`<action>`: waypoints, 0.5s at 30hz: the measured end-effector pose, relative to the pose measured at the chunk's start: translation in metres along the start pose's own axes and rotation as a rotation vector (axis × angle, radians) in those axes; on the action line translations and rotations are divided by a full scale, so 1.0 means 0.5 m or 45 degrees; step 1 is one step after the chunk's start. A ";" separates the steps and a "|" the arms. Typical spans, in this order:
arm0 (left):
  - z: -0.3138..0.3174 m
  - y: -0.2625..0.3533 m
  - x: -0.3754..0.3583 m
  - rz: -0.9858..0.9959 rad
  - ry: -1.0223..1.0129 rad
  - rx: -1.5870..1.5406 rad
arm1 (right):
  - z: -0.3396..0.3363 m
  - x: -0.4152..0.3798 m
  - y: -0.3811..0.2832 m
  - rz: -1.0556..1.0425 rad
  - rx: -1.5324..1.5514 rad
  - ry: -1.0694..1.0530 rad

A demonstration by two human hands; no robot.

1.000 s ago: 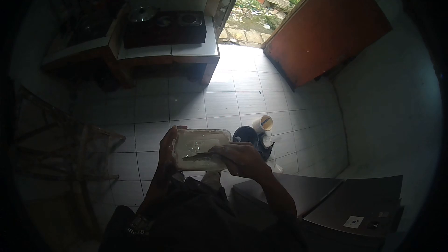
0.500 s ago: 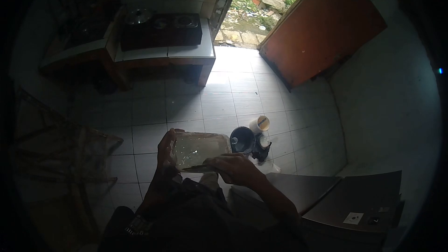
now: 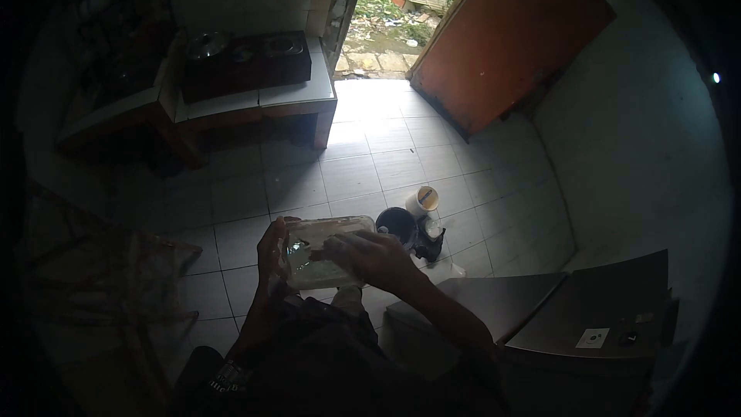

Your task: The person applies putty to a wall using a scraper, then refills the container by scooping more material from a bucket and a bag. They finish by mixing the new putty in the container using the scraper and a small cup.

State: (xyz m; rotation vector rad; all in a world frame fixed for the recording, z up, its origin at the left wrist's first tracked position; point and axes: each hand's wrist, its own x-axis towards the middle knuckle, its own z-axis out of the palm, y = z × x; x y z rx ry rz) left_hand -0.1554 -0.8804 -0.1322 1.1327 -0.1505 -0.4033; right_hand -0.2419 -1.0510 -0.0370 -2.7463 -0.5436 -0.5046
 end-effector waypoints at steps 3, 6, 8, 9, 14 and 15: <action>-0.010 -0.033 0.005 0.417 0.012 0.035 | 0.045 -0.036 0.002 -0.036 -0.049 -0.033; -0.015 -0.019 0.004 0.446 0.011 0.197 | 0.054 -0.052 -0.007 -0.051 -0.068 -0.037; -0.036 -0.046 0.015 0.276 0.046 0.161 | 0.059 -0.054 -0.012 -0.034 -0.070 -0.016; -0.043 -0.057 0.019 0.103 0.080 0.125 | 0.059 -0.054 -0.017 -0.015 -0.071 0.004; -0.042 -0.060 0.032 -0.073 0.165 -0.030 | 0.048 -0.052 -0.020 0.015 0.103 -0.079; -0.041 -0.057 0.032 -0.050 0.152 -0.053 | 0.042 -0.049 -0.014 0.052 0.187 -0.139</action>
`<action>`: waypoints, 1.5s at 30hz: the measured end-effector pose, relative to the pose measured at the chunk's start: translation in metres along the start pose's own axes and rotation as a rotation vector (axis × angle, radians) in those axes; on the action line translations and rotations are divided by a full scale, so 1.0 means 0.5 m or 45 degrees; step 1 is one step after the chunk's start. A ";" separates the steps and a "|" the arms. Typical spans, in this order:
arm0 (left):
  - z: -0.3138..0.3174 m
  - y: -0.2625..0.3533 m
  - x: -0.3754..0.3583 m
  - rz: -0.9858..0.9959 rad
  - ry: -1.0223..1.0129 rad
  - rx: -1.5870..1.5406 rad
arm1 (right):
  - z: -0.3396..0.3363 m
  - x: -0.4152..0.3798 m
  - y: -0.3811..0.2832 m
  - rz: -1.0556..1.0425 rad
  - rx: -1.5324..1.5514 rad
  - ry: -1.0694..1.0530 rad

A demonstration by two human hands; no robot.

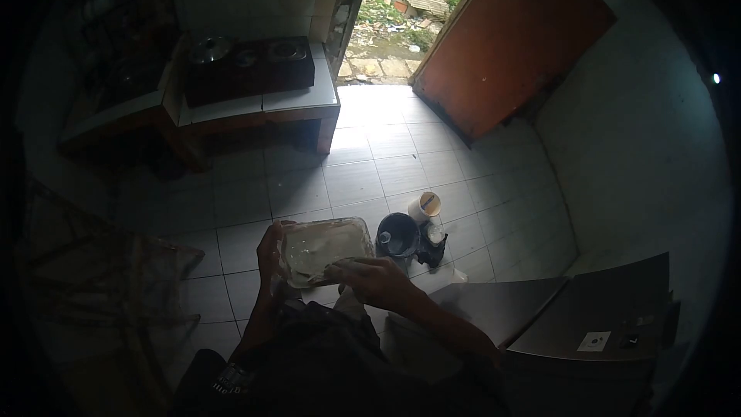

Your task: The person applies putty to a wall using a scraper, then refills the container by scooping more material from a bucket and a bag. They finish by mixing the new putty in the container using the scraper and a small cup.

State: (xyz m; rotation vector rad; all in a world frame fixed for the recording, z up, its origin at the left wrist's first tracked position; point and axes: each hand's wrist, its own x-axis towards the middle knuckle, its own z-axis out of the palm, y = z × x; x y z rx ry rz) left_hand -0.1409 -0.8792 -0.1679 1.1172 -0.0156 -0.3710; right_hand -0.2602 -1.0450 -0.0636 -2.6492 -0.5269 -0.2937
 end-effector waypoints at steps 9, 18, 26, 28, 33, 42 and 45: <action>0.016 0.038 -0.009 -0.048 -0.060 0.055 | 0.045 0.028 0.034 -0.051 -0.189 0.125; -0.024 0.038 -0.003 0.263 -0.078 0.182 | 0.024 0.029 0.015 -0.048 0.150 0.080; -0.050 -0.006 0.030 0.205 -0.033 0.157 | 0.007 0.031 0.029 0.067 0.111 0.066; -0.040 0.008 0.026 0.343 0.047 0.105 | 0.013 0.036 0.029 0.048 0.183 0.166; -0.028 0.020 0.035 0.496 0.033 0.125 | 0.009 0.050 0.025 -0.013 0.134 0.168; -0.023 0.030 0.037 0.081 0.023 0.110 | 0.025 0.058 0.042 0.110 0.116 -0.088; -0.041 0.025 0.044 0.192 0.008 0.134 | 0.021 0.059 0.043 0.063 0.160 0.162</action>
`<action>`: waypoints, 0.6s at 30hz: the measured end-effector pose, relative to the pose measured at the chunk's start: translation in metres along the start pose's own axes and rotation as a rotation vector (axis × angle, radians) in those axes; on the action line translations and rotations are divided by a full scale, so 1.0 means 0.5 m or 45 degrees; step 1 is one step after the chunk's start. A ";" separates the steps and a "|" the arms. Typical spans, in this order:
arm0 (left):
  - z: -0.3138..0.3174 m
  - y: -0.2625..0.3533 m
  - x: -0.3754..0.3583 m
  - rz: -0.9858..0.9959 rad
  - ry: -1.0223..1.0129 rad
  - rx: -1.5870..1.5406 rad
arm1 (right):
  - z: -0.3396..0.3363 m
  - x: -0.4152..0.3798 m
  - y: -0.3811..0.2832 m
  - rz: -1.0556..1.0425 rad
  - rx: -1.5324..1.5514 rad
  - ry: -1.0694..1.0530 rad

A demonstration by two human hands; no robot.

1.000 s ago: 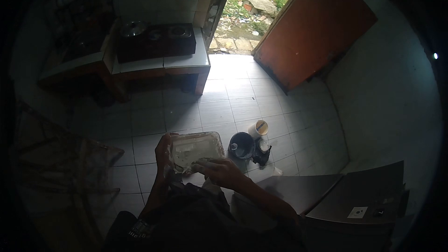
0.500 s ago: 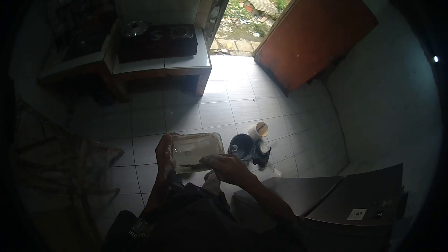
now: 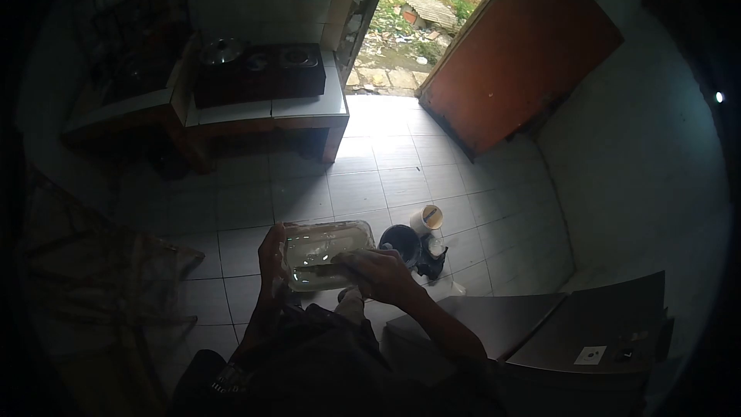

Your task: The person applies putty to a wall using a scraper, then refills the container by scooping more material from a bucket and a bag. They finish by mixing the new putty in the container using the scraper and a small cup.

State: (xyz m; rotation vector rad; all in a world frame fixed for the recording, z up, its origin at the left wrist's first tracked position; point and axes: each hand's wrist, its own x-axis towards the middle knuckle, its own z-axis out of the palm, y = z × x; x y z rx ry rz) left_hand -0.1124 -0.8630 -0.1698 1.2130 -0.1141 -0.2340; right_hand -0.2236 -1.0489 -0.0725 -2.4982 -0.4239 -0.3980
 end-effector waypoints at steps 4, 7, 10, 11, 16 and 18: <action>0.018 0.037 -0.007 -0.115 0.000 0.004 | 0.003 0.008 -0.008 0.032 -0.136 -0.260; 0.009 0.013 -0.009 0.142 0.091 0.021 | -0.006 0.018 -0.013 0.003 -0.073 -0.094; 0.003 0.017 -0.005 0.090 0.020 0.059 | -0.006 0.027 -0.011 -0.036 -0.114 -0.272; 0.000 0.013 -0.005 0.175 0.046 0.090 | -0.014 0.026 -0.005 -0.030 -0.107 -0.133; 0.004 0.026 -0.012 -0.139 0.024 0.050 | -0.034 0.081 -0.008 -0.101 -0.208 0.004; 0.012 0.032 -0.019 0.075 -0.016 0.036 | -0.011 0.074 -0.017 -0.103 -0.246 -0.035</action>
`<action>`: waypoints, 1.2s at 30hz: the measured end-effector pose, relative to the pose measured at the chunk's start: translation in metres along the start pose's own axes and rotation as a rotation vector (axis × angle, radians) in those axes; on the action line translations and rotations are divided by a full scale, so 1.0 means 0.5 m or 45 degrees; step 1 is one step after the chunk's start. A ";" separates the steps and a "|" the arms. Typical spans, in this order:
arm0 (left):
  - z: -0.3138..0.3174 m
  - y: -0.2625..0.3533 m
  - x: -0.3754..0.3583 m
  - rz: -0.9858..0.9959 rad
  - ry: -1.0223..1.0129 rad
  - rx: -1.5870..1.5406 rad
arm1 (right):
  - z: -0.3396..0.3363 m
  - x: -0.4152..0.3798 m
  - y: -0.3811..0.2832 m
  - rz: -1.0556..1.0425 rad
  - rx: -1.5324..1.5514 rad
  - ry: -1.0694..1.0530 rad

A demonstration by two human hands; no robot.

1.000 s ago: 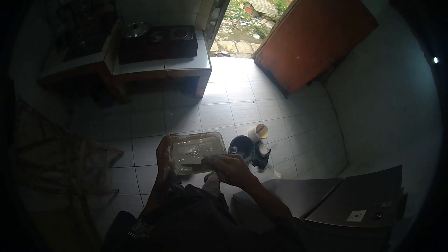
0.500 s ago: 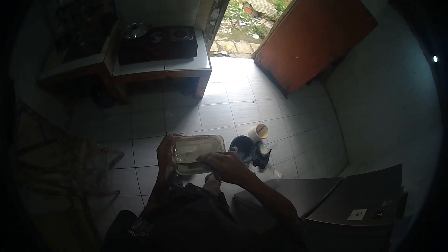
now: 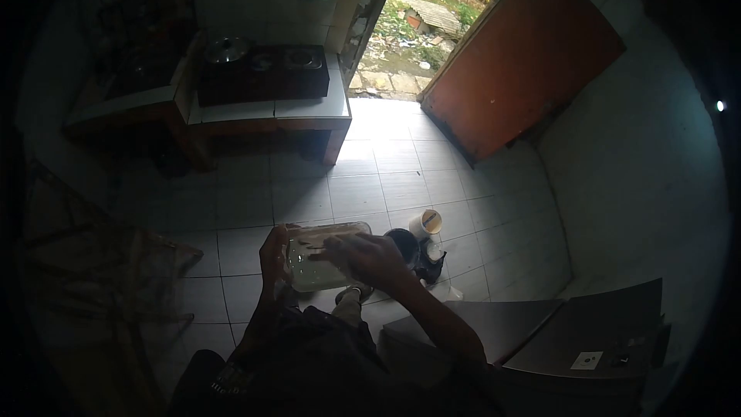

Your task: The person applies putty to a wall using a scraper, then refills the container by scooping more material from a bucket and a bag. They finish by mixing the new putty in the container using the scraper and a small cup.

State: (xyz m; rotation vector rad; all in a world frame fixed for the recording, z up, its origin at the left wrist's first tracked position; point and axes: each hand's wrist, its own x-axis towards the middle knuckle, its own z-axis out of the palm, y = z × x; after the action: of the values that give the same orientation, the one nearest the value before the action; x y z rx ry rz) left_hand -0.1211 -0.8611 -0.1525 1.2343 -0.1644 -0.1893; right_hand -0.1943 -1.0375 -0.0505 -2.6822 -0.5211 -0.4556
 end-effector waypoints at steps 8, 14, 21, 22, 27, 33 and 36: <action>-0.023 -0.051 -0.006 0.090 0.201 -0.017 | 0.041 -0.038 -0.027 -0.047 0.066 -0.158; -0.031 -0.052 -0.006 -0.063 0.185 -0.035 | 0.024 -0.034 -0.020 -0.082 0.178 -0.119; -0.028 -0.029 -0.015 -0.088 0.170 -0.037 | 0.039 -0.052 -0.024 -0.083 0.271 -0.203; -0.033 -0.046 -0.015 -0.088 0.161 -0.032 | 0.036 -0.057 -0.027 -0.077 0.271 -0.196; -0.024 -0.014 -0.021 -0.118 0.177 0.007 | 0.035 -0.052 -0.029 -0.049 0.239 -0.307; -0.051 -0.074 -0.012 -0.066 0.140 0.031 | 0.030 -0.057 -0.033 -0.002 0.180 -0.404; -0.036 -0.047 -0.019 -0.007 0.161 -0.067 | 0.016 -0.044 -0.037 0.001 0.250 -0.181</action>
State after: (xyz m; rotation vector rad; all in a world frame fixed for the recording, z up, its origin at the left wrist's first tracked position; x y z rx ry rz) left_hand -0.1274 -0.8498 -0.1808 1.1907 -0.0465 -0.1192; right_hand -0.2196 -1.0247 -0.0605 -2.5366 -0.5728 -0.2027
